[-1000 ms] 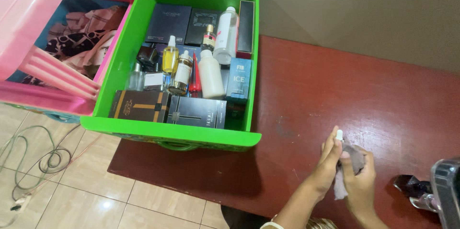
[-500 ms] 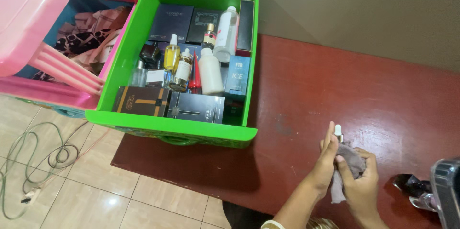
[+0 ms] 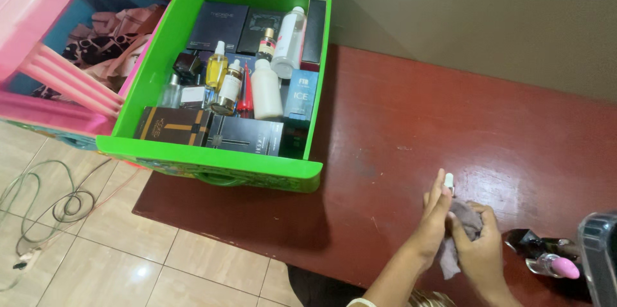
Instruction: The person wipes several cosmetic bottles and tubes with a gray cloth on a red table, then places each cleaned item into a green plastic bin. The person handles a red tube, a dropper bottle, and multiple small perfume-style bottles one at a time.
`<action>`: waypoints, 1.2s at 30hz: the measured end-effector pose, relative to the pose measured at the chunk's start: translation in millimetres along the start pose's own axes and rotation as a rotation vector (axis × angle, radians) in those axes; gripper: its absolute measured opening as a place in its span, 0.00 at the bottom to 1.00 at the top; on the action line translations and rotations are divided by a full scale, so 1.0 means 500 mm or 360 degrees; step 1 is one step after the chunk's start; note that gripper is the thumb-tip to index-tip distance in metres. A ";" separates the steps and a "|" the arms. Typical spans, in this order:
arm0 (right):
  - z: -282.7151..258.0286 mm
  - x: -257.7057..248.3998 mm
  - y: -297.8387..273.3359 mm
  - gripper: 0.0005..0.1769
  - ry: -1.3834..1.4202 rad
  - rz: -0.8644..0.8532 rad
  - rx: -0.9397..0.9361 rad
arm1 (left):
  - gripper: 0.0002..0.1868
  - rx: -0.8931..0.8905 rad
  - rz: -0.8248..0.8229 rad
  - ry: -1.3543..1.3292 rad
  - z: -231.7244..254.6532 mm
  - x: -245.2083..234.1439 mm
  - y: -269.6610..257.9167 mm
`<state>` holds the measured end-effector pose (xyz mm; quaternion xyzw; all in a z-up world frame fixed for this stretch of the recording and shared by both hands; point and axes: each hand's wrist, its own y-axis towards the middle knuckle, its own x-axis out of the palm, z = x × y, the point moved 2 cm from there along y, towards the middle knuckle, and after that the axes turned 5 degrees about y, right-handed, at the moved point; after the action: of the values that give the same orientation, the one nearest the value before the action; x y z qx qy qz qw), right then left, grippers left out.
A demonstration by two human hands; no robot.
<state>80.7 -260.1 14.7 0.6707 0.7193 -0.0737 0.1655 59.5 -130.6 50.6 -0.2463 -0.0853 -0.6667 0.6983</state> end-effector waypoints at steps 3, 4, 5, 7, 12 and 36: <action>0.004 -0.017 0.031 0.15 0.0034 0.0052 0.0095 | 0.47 -0.0264 -0.0108 0.0104 -0.024 0.028 -0.008; 0.005 -0.020 0.039 0.15 0.0086 0.0076 0.0128 | 0.47 -0.0249 -0.0097 0.0086 -0.028 0.033 -0.003; 0.003 -0.023 0.040 0.15 0.0058 0.0091 0.0087 | 0.47 -0.0234 -0.0090 0.0067 -0.029 0.038 0.004; -0.004 -0.025 0.034 0.14 0.0002 0.0125 0.0006 | 0.47 -0.0150 -0.0062 0.0004 -0.029 0.039 0.019; -0.043 -0.008 0.029 0.14 -0.0162 0.0092 -0.0302 | 0.44 -0.0062 0.0035 -0.0104 -0.021 0.022 0.047; -0.026 -0.047 0.023 0.13 -0.0282 0.0446 -0.0038 | 0.35 -0.0542 -0.0138 -0.0214 -0.077 0.058 0.100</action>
<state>91.3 -277.0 35.8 0.7533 0.6021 -0.1004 0.2449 103.0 -174.8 18.7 -0.4010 -0.0282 -0.6830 0.6099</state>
